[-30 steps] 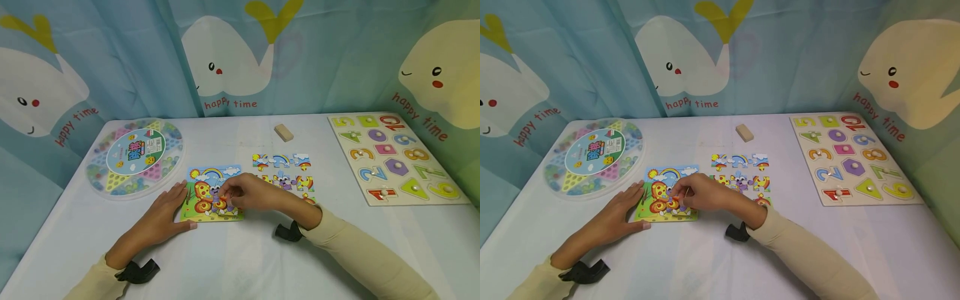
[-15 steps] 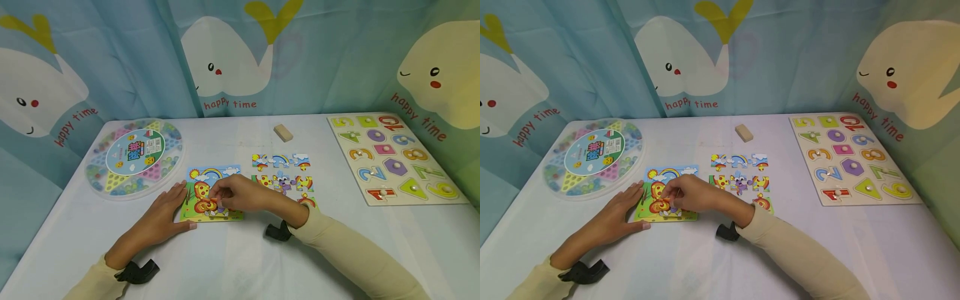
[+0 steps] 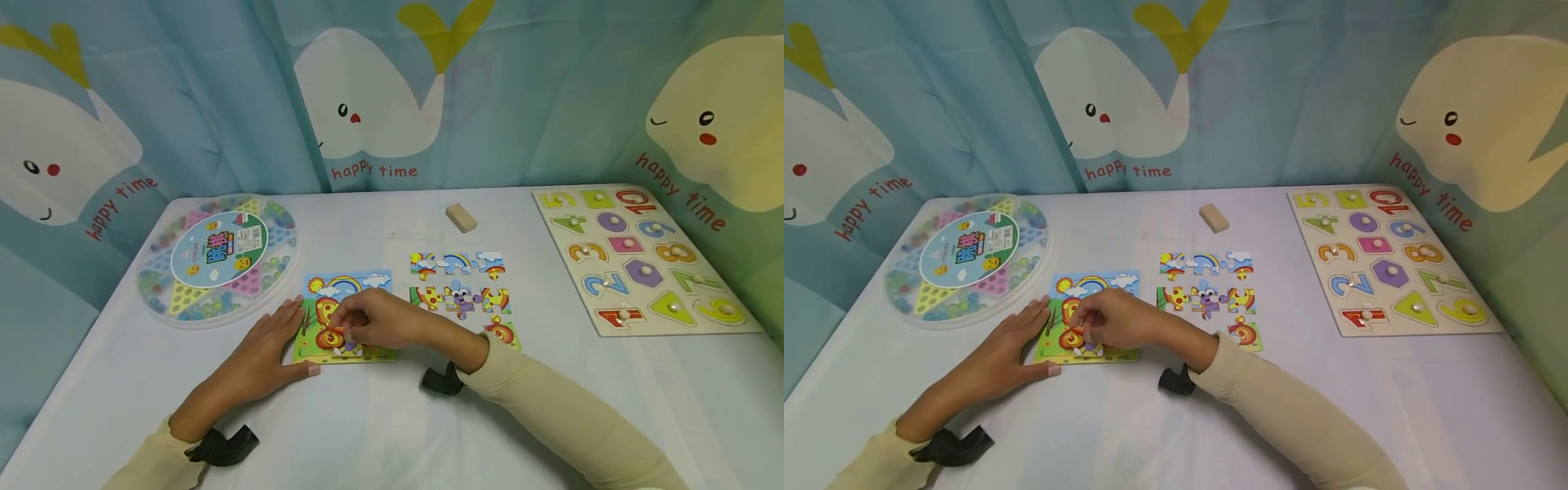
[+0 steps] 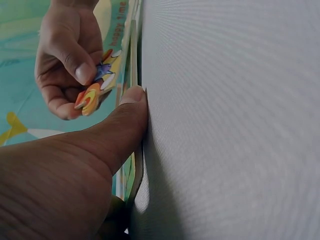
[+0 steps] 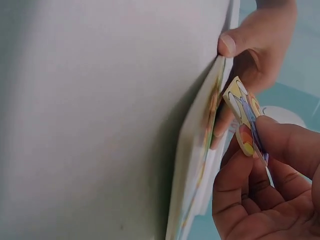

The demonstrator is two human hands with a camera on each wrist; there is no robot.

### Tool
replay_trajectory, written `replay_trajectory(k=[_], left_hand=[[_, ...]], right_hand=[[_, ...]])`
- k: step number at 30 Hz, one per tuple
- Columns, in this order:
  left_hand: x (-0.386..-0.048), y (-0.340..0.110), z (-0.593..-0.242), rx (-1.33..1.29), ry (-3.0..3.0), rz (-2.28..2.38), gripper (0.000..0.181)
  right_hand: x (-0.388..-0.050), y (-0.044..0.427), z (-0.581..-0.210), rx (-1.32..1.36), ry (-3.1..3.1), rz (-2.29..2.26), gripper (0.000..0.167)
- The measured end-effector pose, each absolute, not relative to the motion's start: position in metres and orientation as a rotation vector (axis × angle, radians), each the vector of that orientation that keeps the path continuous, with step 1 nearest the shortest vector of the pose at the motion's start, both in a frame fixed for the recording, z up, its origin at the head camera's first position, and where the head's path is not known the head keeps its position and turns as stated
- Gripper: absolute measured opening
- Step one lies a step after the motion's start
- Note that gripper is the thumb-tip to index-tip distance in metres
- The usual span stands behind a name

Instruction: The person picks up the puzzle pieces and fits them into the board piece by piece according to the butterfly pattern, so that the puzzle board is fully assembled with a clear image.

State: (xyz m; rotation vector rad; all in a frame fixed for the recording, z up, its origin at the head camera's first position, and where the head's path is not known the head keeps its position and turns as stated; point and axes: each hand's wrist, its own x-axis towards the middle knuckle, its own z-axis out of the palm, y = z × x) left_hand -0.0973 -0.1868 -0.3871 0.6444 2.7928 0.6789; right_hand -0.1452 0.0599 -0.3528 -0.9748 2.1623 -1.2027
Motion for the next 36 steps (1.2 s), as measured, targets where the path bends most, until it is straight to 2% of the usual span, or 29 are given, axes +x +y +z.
replay_trajectory(k=[36], left_hand=[[-0.097,-0.188,-0.388,0.651,2.798,0.678,0.099]], right_hand=[[-0.152,0.045,-0.352,-0.961,2.362,-0.874,0.02]])
